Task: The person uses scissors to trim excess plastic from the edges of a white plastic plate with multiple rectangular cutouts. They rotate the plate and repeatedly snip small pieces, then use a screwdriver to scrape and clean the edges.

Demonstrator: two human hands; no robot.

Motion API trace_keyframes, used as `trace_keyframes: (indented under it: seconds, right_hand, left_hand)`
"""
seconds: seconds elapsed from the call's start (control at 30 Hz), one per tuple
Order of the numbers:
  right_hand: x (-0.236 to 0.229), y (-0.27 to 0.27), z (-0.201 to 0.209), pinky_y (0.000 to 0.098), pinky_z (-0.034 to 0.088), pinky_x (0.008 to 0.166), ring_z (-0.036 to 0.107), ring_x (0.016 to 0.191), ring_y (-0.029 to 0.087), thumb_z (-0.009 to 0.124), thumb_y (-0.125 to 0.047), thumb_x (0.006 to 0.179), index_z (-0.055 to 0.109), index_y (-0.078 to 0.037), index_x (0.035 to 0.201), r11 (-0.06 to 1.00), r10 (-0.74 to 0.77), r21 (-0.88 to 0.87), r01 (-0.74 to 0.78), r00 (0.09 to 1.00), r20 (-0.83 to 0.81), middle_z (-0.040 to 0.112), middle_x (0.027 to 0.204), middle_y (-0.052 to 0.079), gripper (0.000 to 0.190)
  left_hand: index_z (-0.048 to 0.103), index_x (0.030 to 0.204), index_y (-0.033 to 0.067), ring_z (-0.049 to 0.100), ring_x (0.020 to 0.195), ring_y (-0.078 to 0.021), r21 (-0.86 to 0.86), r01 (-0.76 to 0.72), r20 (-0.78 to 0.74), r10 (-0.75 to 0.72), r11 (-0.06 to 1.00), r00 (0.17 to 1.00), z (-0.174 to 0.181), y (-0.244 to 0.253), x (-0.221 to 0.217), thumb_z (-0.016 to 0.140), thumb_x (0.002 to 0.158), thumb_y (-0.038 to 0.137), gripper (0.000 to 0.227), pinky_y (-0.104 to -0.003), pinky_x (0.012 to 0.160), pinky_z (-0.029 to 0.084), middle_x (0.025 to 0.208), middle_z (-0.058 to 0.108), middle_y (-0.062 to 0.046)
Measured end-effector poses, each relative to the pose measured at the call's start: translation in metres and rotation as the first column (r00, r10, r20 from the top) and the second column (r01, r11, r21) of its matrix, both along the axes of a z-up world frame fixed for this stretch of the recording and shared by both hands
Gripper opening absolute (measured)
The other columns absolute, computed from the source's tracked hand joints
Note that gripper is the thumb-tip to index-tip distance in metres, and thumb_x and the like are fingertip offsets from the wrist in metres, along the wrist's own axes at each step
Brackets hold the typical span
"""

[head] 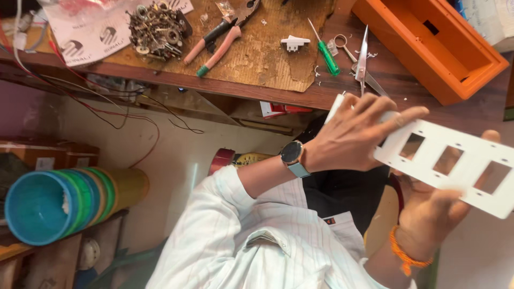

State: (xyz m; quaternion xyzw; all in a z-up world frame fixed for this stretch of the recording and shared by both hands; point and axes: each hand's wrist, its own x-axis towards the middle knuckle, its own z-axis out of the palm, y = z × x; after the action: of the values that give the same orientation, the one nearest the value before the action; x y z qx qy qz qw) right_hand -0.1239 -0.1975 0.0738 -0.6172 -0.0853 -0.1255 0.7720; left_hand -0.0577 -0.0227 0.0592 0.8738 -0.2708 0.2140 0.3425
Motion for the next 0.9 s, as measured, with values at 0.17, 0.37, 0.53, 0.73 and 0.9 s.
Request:
trace_keyframes:
  seconds: [0.17, 0.37, 0.53, 0.73, 0.9]
  right_hand:
    - [0.022, -0.006, -0.024, 0.0326, 0.058, 0.084, 0.066, 0.095, 0.020, 0.081, -0.029, 0.108, 0.032, 0.000, 0.161, 0.976, -0.080, 0.195, 0.098, 0.992, -0.099, 0.059, 0.120, 0.012, 0.078]
    - [0.045, 0.033, -0.039, 0.0378, 0.064, 0.093, 0.072, 0.105, 0.022, 0.084, -0.026, 0.095, 0.039, -0.009, 0.146, 0.857, 0.362, 0.432, -0.280, 0.924, -0.120, 0.063, 0.122, 0.007, 0.070]
    - [0.080, 0.065, -0.013, 0.0362, 0.062, 0.096, 0.071, 0.114, 0.020, 0.078, -0.040, 0.093, 0.063, -0.005, 0.134, 0.908, 0.385, -0.122, -0.400, 0.914, -0.131, 0.069, 0.127, 0.009, 0.056]
    - [0.128, 0.080, 0.025, 0.0322, 0.058, 0.088, 0.071, 0.100, 0.016, 0.073, -0.025, 0.099, 0.073, -0.007, 0.121, 0.622, 0.263, -0.756, -0.203, 0.964, -0.042, 0.074, 0.112, 0.009, 0.028]
    - [0.148, 0.055, 0.051, 0.0310, 0.057, 0.089, 0.071, 0.101, 0.016, 0.070, -0.014, 0.113, 0.070, 0.000, 0.123, 0.605, 0.084, -0.795, -0.052, 0.996, -0.001, 0.073, 0.110, 0.011, 0.017]
  left_hand:
    - [0.045, 0.150, 0.0168, 0.048, 0.118, -0.0277, 0.146, -0.009, -0.075, 0.020, 0.989, 0.997, 0.027, 0.037, -0.010, 0.082, 0.067, 0.073, 0.106, -0.046, 0.095, 0.038, 0.124, 0.055, -0.010]
    - [0.066, 0.133, 0.0064, 0.074, 0.080, -0.0100, -0.529, -0.058, -0.539, -0.283, 0.846, 0.793, 0.018, 0.142, -0.033, 0.064, 0.099, 0.002, 0.034, -0.027, 0.064, 0.059, 0.101, 0.077, -0.005]
    - [0.069, 0.127, -0.0033, 0.066, 0.071, -0.0085, -0.646, -0.535, -0.623, 0.029, 0.545, 0.782, 0.008, 0.210, -0.067, 0.056, 0.109, 0.016, 0.029, -0.023, 0.059, 0.056, 0.088, 0.070, -0.003]
    - [0.060, 0.133, 0.0006, 0.071, 0.090, -0.0138, -0.887, -0.447, -0.455, 0.050, -0.120, 0.889, -0.022, 0.258, -0.079, 0.062, 0.105, 0.027, 0.038, -0.030, 0.078, 0.062, 0.104, 0.071, -0.006]
    - [0.059, 0.137, 0.0061, 0.069, 0.100, -0.0128, -0.876, -0.406, -0.436, 0.066, -0.262, 0.897, -0.030, 0.285, -0.082, 0.063, 0.104, 0.027, 0.039, -0.029, 0.080, 0.060, 0.111, 0.070, -0.005]
